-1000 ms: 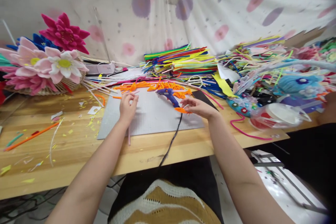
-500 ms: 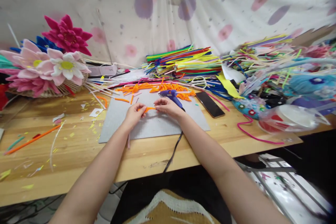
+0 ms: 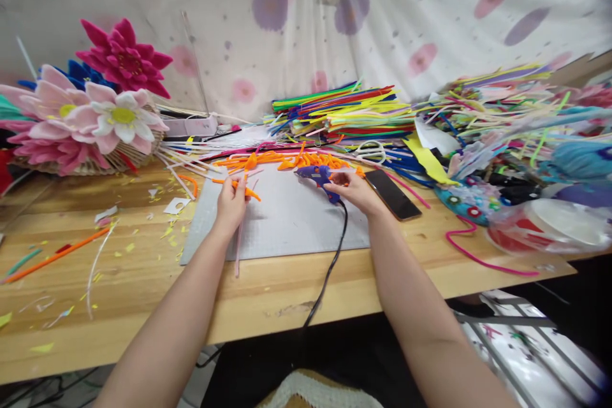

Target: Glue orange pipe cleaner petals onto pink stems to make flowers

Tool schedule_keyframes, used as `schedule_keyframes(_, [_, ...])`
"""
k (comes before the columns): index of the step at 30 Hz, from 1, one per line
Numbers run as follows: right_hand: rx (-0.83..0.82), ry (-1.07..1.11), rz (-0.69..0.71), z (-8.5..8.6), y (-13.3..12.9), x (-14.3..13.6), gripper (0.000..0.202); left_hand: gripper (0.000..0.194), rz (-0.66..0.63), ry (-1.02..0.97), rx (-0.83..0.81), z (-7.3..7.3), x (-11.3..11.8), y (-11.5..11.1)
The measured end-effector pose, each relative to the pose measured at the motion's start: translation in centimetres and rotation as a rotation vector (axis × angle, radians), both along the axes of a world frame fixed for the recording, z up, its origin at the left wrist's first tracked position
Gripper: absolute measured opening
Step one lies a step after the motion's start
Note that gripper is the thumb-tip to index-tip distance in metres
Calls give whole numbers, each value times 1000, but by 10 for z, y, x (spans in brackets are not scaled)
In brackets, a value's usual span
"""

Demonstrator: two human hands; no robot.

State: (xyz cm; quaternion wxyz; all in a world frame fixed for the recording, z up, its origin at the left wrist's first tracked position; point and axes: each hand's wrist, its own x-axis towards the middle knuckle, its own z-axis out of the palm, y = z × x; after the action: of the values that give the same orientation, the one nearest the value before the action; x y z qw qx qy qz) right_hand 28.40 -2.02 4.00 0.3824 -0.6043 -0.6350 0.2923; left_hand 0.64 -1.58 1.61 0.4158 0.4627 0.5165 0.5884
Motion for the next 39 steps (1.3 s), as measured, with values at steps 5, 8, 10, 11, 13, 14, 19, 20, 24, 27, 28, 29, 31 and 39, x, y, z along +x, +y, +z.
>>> schedule_keyframes(5, [-21,-29,-57,-19,12,-26,40,19,71,140,59,-2,-1,-1])
schedule_keyframes(8, [-20,38,-56,-25,12,-31,40,19,47,81,38,-1,0,-1])
schedule_keyframes(10, [-36,167,5,-24,8,-34,41,20,28,46,3,-1,1,-1])
schedule_keyframes(11, [-52,254,54,-22,5,-36,41,21,23,35,-12,-1,2,0])
schedule_keyframes(13, [-87,418,166,-16,0,-42,41,23,17,29,-29,-3,3,3])
schedule_keyframes(14, [-105,474,219,-12,-1,-46,39,23,18,30,-29,-5,3,5])
schedule_keyframes(19, [-168,453,311,2,12,-74,33,22,80,-50,-23,-7,4,13])
schedule_keyframes(20, [-156,438,320,2,16,-80,34,23,83,-70,-23,-7,4,13])
schedule_keyframes(24, [-119,449,306,-8,26,-94,38,25,52,-164,-38,-5,0,15])
schedule_keyframes(27, [-131,455,296,-18,23,-96,40,26,55,-214,-38,-6,-2,18])
schedule_keyframes(28, [-132,449,292,-21,22,-96,41,26,60,-220,-29,-6,-2,19])
schedule_keyframes(29, [-134,438,286,-23,21,-95,41,26,67,-223,-19,-6,-2,19])
schedule_keyframes(31, [-145,398,266,-25,20,-94,41,27,77,-224,-3,-7,-2,21])
schedule_keyframes(39, [-114,306,142,-23,23,-98,39,29,81,-234,9,-9,-2,23])
